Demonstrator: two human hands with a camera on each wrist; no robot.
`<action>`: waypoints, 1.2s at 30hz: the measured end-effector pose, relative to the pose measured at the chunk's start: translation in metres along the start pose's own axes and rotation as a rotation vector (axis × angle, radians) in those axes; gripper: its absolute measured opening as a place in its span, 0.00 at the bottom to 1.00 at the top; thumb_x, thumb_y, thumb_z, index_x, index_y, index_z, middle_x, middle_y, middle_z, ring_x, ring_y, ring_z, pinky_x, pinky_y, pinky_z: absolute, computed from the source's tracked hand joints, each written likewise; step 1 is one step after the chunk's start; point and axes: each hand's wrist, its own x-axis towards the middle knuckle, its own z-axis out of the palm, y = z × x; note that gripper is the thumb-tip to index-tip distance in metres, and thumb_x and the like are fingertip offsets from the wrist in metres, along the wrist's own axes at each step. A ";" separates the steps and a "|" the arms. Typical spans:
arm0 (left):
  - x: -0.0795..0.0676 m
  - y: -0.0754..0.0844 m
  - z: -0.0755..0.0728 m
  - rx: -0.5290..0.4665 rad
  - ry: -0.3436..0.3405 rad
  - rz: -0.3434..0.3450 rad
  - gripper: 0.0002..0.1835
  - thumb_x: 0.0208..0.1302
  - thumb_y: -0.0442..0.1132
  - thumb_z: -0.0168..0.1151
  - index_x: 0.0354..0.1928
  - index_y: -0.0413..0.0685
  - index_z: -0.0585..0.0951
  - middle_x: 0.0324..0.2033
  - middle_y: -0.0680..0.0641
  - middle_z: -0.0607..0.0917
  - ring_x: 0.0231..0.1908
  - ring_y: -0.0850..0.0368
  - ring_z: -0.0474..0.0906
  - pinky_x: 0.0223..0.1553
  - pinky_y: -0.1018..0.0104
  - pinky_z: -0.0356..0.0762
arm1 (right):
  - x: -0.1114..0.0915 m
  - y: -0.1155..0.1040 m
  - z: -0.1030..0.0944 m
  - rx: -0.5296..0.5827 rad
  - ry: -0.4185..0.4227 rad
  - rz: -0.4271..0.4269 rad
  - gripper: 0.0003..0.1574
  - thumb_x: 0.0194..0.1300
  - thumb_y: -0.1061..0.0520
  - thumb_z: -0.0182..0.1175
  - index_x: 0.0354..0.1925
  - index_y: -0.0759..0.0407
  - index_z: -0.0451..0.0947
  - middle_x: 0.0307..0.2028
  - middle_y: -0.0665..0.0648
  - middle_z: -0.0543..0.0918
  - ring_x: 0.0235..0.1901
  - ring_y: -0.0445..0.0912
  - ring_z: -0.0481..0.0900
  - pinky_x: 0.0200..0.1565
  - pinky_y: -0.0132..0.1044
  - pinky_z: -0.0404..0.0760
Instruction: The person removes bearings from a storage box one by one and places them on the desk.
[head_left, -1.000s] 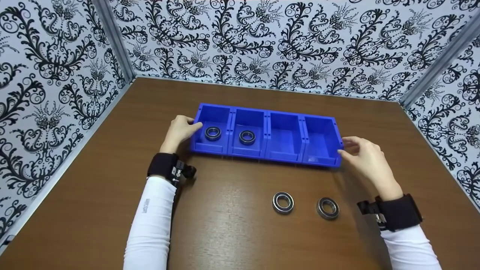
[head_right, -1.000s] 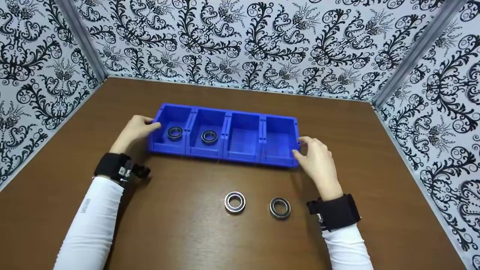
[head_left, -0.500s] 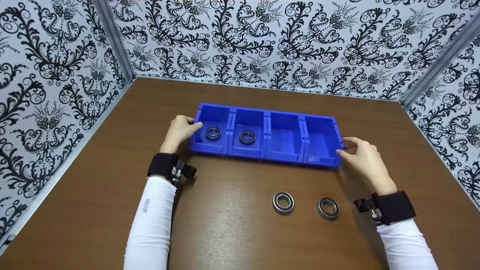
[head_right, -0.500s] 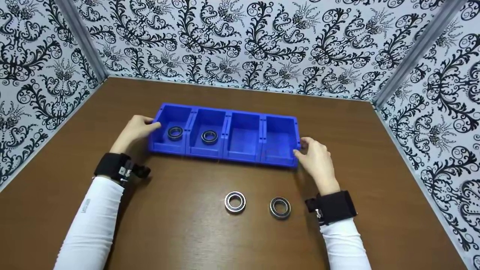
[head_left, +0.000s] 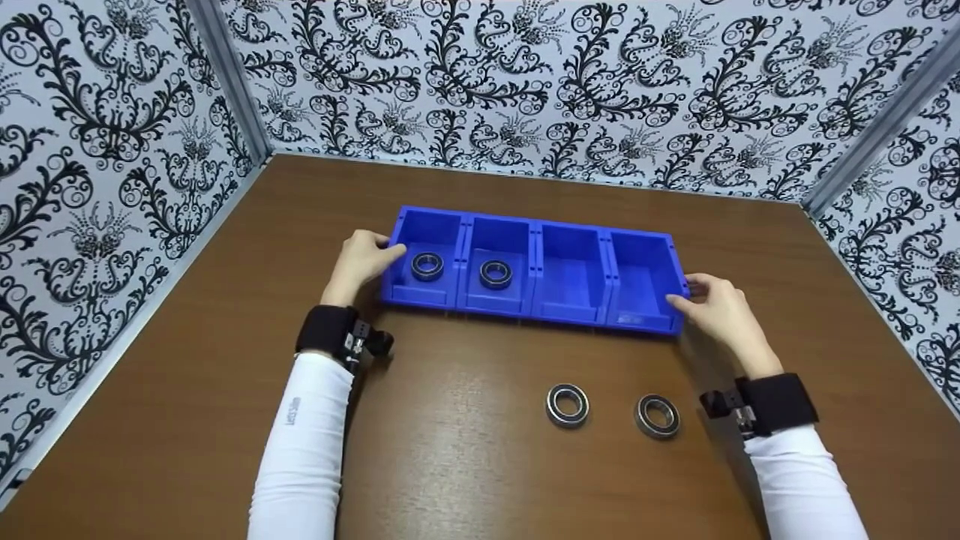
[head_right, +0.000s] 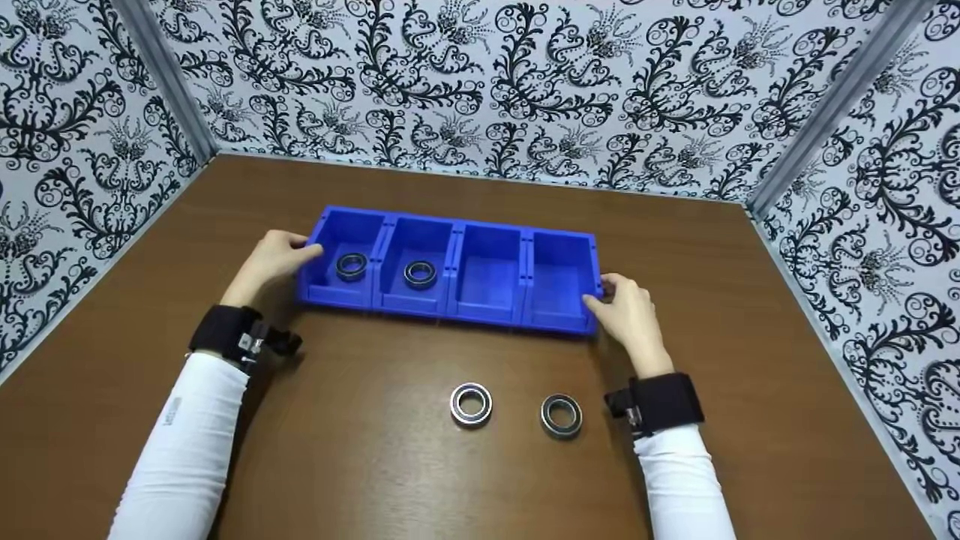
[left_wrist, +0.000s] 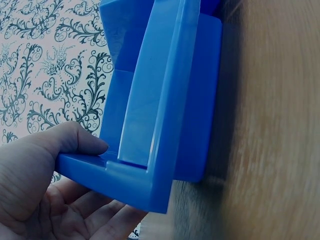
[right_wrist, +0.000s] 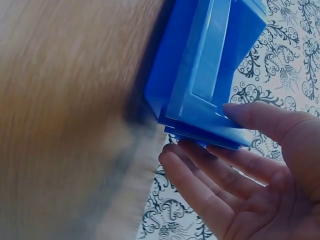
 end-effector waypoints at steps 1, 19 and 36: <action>0.000 0.000 0.000 0.001 0.003 0.000 0.22 0.68 0.43 0.61 0.52 0.32 0.87 0.43 0.38 0.87 0.41 0.48 0.76 0.46 0.59 0.75 | 0.001 0.001 0.001 0.009 -0.007 0.003 0.34 0.73 0.56 0.64 0.64 0.81 0.71 0.55 0.81 0.80 0.54 0.70 0.83 0.45 0.44 0.86; 0.000 0.001 0.001 0.002 0.003 -0.008 0.20 0.68 0.44 0.62 0.49 0.32 0.88 0.40 0.41 0.85 0.40 0.48 0.74 0.45 0.58 0.73 | 0.018 0.009 0.006 0.012 -0.012 0.020 0.30 0.74 0.57 0.60 0.61 0.83 0.72 0.53 0.81 0.81 0.51 0.67 0.83 0.48 0.48 0.81; 0.007 -0.007 0.004 -0.002 0.020 0.002 0.21 0.65 0.45 0.62 0.49 0.34 0.89 0.41 0.41 0.88 0.41 0.48 0.78 0.48 0.54 0.77 | 0.030 0.008 0.011 0.038 -0.014 0.082 0.32 0.75 0.56 0.54 0.64 0.83 0.71 0.54 0.81 0.81 0.47 0.63 0.83 0.52 0.54 0.79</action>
